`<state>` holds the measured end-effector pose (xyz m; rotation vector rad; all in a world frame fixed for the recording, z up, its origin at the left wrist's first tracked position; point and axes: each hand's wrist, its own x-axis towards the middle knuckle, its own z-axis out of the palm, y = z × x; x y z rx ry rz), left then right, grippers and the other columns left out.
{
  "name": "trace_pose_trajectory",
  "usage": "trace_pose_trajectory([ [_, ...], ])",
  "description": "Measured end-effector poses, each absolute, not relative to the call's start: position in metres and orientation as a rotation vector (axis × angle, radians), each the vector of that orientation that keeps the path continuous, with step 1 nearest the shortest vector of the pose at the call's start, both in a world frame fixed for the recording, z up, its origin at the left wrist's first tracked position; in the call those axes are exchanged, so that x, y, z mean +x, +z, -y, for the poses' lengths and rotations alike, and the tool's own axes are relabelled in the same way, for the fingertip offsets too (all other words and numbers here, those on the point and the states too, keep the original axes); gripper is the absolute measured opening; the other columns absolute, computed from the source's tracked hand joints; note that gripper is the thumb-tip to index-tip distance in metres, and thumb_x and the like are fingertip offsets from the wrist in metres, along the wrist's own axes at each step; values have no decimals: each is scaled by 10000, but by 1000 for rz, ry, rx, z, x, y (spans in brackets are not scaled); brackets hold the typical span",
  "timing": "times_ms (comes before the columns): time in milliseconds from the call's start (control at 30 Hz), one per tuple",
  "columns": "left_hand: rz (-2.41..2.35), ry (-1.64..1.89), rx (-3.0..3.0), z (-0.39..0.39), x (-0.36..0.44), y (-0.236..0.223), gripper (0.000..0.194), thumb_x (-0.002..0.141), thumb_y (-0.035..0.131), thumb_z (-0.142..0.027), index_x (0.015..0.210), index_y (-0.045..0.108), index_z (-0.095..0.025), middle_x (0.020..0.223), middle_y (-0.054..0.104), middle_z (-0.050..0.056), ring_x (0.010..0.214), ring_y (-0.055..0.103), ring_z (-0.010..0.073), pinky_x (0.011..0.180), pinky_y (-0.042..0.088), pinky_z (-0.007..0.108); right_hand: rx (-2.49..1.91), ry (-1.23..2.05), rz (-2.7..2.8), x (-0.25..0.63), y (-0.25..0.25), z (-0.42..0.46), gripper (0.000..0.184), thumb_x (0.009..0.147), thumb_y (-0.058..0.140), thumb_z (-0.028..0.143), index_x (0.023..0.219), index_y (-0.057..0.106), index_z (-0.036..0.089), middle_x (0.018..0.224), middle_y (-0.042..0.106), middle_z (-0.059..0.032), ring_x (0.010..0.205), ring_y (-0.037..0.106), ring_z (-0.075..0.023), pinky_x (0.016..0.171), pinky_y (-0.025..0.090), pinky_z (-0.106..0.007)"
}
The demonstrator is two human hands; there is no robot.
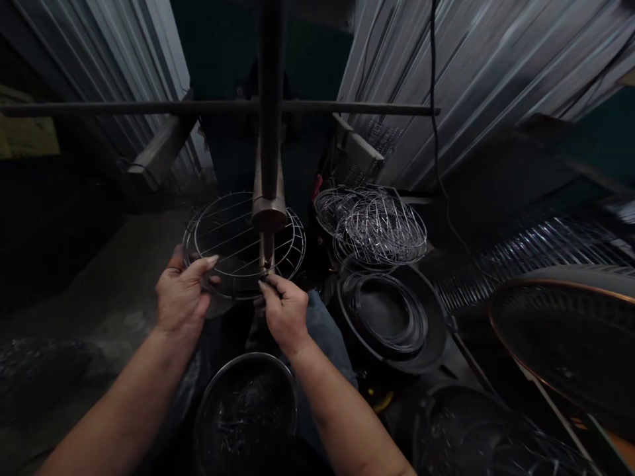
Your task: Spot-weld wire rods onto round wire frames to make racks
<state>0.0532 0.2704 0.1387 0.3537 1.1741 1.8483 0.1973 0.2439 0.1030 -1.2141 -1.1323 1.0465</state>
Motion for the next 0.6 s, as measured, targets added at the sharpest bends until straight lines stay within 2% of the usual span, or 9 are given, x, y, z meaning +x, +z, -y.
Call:
trace_pose_trajectory([
  [400,-1211,1818,390,-279,54,135,568,459,796,-151,984,585,-199,908,531,-11,562,511,66,385,354,164,-1183,1127,1035,198,100,-253,246,726,699,362,872,740,169,683,684,-8,483,606,-118,434,474,-199],
  [600,-1238,1795,372,-286,56,138,531,425,788,-146,910,575,-185,882,526,-14,541,483,60,364,336,165,-1205,1139,995,198,110,-259,248,691,703,361,832,731,159,675,677,-9,483,609,-125,421,464,-200],
])
